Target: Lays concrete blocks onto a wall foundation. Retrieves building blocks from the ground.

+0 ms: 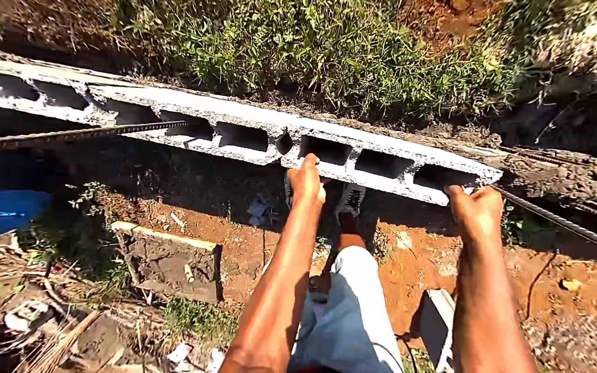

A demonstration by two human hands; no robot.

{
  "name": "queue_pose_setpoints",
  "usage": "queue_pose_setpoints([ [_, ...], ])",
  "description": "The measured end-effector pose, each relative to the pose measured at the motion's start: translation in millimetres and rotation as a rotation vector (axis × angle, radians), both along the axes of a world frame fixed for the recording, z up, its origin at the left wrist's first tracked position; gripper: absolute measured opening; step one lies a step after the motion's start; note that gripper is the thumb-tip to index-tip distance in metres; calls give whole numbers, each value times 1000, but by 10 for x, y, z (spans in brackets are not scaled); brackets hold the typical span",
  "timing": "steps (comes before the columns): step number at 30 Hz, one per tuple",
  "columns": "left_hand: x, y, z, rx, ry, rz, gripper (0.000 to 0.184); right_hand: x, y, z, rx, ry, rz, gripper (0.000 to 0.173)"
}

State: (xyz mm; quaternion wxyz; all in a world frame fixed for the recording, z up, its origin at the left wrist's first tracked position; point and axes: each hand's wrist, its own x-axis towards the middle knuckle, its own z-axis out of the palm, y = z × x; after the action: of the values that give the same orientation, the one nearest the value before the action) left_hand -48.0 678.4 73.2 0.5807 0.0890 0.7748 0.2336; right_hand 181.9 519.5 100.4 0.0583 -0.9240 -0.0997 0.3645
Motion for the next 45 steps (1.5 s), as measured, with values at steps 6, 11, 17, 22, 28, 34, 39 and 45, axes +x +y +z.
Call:
queue_pose_setpoints([
  [6, -21, 13, 34, -24, -66, -27, 38, -1, -4, -17, 31, 3, -55, 38],
  [11, -64, -4, 108, 20, -42, -25, 29, -94, 59, -60, 141, -35, -121, 28],
  [17, -42, -114, -11, -1, -44, -36, 38, -312, -326, -64, 402, -146, -358, 50],
  [22, -28, -109, -11, -15, -39, -71, 43, -740, -305, -27, 505, 173, -882, 84],
  [28, 106, -111, 74, 18, -21, -75, 38, -596, 111, -102, 531, 236, -1042, 54],
  [34, 39, -90, 15, -3, -55, -56, 35, -605, 178, -115, 553, 167, -1100, 47],
  [39, -77, 4, 18, -60, -97, -19, 36, -623, 255, -128, 549, 147, -1065, 40],
  [45, -186, 122, 31, -64, -110, -69, 37, -636, 262, -111, 585, 182, -1070, 38],
])
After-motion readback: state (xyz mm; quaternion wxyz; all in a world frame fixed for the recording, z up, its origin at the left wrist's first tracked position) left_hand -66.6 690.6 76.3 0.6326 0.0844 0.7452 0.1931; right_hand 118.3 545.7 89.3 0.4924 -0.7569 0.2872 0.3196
